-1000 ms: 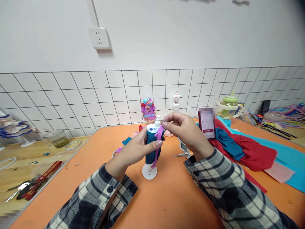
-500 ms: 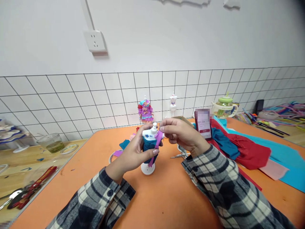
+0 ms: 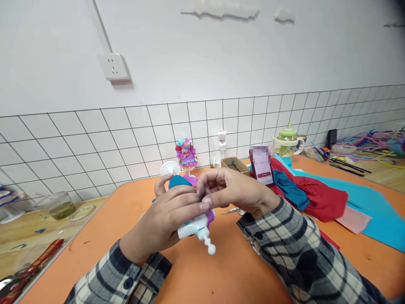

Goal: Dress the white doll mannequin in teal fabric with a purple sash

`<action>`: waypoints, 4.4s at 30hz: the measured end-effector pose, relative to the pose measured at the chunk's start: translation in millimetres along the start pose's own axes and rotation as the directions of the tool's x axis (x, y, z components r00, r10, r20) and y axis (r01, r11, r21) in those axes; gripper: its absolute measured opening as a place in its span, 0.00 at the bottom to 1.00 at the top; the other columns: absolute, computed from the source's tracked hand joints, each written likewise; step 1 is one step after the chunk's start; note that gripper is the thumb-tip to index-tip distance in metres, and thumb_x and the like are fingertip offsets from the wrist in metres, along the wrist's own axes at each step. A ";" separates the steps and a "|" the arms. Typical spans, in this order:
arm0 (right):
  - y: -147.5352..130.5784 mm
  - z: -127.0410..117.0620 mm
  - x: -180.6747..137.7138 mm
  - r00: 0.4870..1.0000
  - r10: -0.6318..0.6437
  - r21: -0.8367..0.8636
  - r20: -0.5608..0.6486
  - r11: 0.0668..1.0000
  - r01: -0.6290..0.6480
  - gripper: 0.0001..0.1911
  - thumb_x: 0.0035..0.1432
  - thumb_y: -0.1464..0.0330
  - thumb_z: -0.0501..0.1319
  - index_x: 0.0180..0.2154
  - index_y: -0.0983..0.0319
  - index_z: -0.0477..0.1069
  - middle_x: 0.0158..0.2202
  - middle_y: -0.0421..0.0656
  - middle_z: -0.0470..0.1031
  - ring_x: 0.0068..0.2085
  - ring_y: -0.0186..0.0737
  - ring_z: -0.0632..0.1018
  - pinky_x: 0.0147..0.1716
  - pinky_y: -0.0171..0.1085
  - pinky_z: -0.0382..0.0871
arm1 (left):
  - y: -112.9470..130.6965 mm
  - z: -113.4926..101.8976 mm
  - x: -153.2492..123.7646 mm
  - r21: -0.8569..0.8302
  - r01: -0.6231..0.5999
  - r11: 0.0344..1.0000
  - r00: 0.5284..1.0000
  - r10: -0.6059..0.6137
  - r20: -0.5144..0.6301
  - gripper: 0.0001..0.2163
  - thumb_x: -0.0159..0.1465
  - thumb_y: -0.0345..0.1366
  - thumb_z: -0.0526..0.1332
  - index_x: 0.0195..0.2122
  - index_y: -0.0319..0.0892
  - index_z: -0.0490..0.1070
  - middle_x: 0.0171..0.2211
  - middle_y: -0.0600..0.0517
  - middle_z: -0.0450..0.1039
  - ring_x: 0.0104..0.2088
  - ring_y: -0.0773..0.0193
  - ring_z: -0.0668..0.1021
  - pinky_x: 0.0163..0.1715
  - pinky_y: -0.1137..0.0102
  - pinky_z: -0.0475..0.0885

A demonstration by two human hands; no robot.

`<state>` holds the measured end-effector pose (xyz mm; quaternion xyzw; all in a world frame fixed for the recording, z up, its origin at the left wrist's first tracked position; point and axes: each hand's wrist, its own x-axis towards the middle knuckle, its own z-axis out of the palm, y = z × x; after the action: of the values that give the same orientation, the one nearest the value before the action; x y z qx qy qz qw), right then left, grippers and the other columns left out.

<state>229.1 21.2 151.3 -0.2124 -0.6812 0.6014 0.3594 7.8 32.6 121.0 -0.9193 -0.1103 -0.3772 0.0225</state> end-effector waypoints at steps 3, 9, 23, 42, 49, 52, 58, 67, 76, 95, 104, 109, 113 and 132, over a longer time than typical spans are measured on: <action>-0.3 2.1 -0.2 1.000 0.003 0.012 -0.007 1.000 -0.003 0.17 0.45 0.64 0.73 0.34 0.62 0.69 0.25 0.33 0.65 0.25 0.27 0.63 0.20 0.28 0.52 | 1.2 -5.2 -0.4 0.039 0.058 0.998 0.998 -0.059 0.014 0.17 0.57 0.32 0.68 0.44 0.60 0.75 0.39 0.57 0.82 0.42 0.55 0.79 0.63 0.53 0.35; 2.1 5.3 1.0 1.000 0.014 0.049 0.009 0.999 -0.014 0.20 0.45 0.67 0.73 0.34 0.59 0.64 0.25 0.32 0.60 0.24 0.27 0.60 0.18 0.27 0.51 | -2.2 -5.8 -8.0 0.132 0.018 0.991 0.998 -0.026 0.056 0.12 0.60 0.34 0.66 0.42 0.59 0.76 0.39 0.57 0.82 0.43 0.55 0.79 0.63 0.52 0.36; 5.7 7.0 8.4 0.857 -0.360 -0.281 -0.369 0.922 0.266 0.14 0.58 0.62 0.64 0.46 0.57 0.74 0.42 0.42 0.74 0.38 0.34 0.72 0.33 0.33 0.68 | 6.3 -5.6 7.7 -0.668 0.579 0.467 0.717 -0.682 0.145 0.15 0.64 0.40 0.63 0.51 0.45 0.66 0.45 0.47 0.73 0.45 0.55 0.76 0.42 0.62 0.73; 17.2 -3.1 18.0 0.943 -0.138 -0.337 -0.302 0.941 0.030 0.24 0.51 0.63 0.70 0.50 0.62 0.73 0.42 0.44 0.77 0.39 0.37 0.75 0.39 0.35 0.72 | 0.8 22.8 10.1 -0.762 0.580 0.290 0.655 -0.721 0.224 0.20 0.61 0.44 0.66 0.52 0.43 0.69 0.41 0.48 0.74 0.43 0.57 0.73 0.40 0.65 0.67; 21.0 -6.5 19.0 0.927 -0.131 -0.421 -0.351 0.906 -0.032 0.26 0.47 0.66 0.71 0.49 0.61 0.73 0.40 0.43 0.77 0.37 0.37 0.75 0.35 0.35 0.71 | 1.8 24.5 10.9 -0.751 0.575 0.325 0.666 -0.718 0.199 0.19 0.61 0.42 0.67 0.52 0.45 0.70 0.40 0.50 0.74 0.40 0.59 0.74 0.39 0.66 0.68; 23.6 -6.9 20.3 0.929 -0.135 -0.427 -0.345 0.904 -0.027 0.26 0.48 0.66 0.70 0.50 0.62 0.72 0.40 0.43 0.77 0.37 0.36 0.75 0.36 0.36 0.72 | -0.1 26.7 9.9 -0.761 0.565 0.319 0.666 -0.720 0.193 0.18 0.61 0.42 0.67 0.51 0.45 0.70 0.40 0.50 0.75 0.40 0.59 0.74 0.40 0.66 0.68; 28.3 -7.1 23.0 0.938 -0.158 -0.428 -0.309 0.904 0.011 0.28 0.48 0.66 0.71 0.52 0.60 0.70 0.44 0.43 0.76 0.40 0.37 0.74 0.40 0.39 0.72 | -3.0 28.3 10.3 -0.817 0.502 0.284 0.681 -0.712 0.171 0.20 0.62 0.39 0.66 0.55 0.45 0.69 0.47 0.47 0.76 0.49 0.53 0.75 0.49 0.62 0.67; 25.2 -4.6 22.1 0.919 -0.197 -0.395 -0.342 0.917 0.050 0.26 0.49 0.67 0.70 0.50 0.59 0.71 0.46 0.42 0.77 0.38 0.36 0.75 0.38 0.37 0.73 | 10.7 8.4 16.9 -0.920 0.385 -0.074 0.697 -0.630 0.342 0.21 0.59 0.31 0.64 0.56 0.43 0.69 0.49 0.45 0.75 0.46 0.51 0.77 0.41 0.62 0.72; 24.1 -5.1 23.0 0.903 -0.253 -0.353 -0.347 0.927 0.124 0.23 0.48 0.65 0.71 0.47 0.61 0.72 0.43 0.42 0.77 0.35 0.34 0.74 0.33 0.34 0.74 | -4.3 6.1 9.1 -0.914 0.392 -0.110 0.714 -0.589 0.377 0.16 0.61 0.29 0.66 0.51 0.43 0.72 0.40 0.48 0.76 0.39 0.61 0.77 0.40 0.67 0.73; 36.5 7.1 30.6 0.854 -0.253 -0.512 -0.454 0.859 -0.017 0.12 0.51 0.61 0.67 0.36 0.61 0.73 0.29 0.38 0.72 0.28 0.32 0.68 0.27 0.33 0.61 | 4.4 12.7 20.7 -0.922 0.304 0.239 0.586 -0.810 -0.017 0.18 0.59 0.34 0.68 0.49 0.46 0.67 0.49 0.48 0.73 0.40 0.59 0.79 0.30 0.70 0.75; 31.9 8.2 28.1 0.894 -0.195 -0.307 -0.405 0.949 0.068 0.06 0.52 0.66 0.65 0.29 0.62 0.70 0.26 0.38 0.73 0.28 0.32 0.72 0.27 0.32 0.65 | -6.8 19.4 11.7 -0.833 0.346 0.433 0.594 -0.788 -0.163 0.17 0.63 0.35 0.65 0.52 0.48 0.65 0.48 0.50 0.72 0.45 0.62 0.75 0.41 0.71 0.71; 37.4 19.0 30.2 0.951 0.001 0.057 -0.308 0.998 0.017 0.09 0.52 0.65 0.66 0.32 0.62 0.69 0.30 0.41 0.77 0.23 0.28 0.70 0.18 0.26 0.62 | -4.1 22.6 11.4 -0.820 0.361 0.445 0.544 -0.814 -0.202 0.16 0.63 0.36 0.65 0.51 0.49 0.65 0.43 0.52 0.73 0.36 0.64 0.75 0.34 0.71 0.71; 45.8 29.8 35.6 0.934 0.084 0.146 -0.348 0.989 -0.035 0.10 0.50 0.65 0.67 0.32 0.62 0.69 0.26 0.38 0.74 0.21 0.26 0.70 0.17 0.27 0.68 | 5.5 23.5 15.7 -0.859 0.341 0.383 0.540 -0.827 -0.154 0.16 0.63 0.36 0.65 0.50 0.51 0.65 0.42 0.53 0.72 0.30 0.67 0.73 0.27 0.72 0.68; 58.7 30.5 42.5 0.892 -0.040 -0.032 -0.451 0.999 0.029 0.07 0.46 0.72 0.64 0.27 0.61 0.66 0.17 0.34 0.70 0.19 0.29 0.71 0.18 0.28 0.66 | 12.6 23.4 21.9 -0.934 0.297 0.196 0.564 -0.826 0.006 0.26 0.54 0.28 0.70 0.49 0.50 0.60 0.42 0.55 0.71 0.44 0.61 0.76 0.44 0.65 0.72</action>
<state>170.3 42.5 103.7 -0.3383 -0.5901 0.5209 0.5158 41.9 27.3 120.1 -0.5383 -0.2394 -0.5799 -0.5627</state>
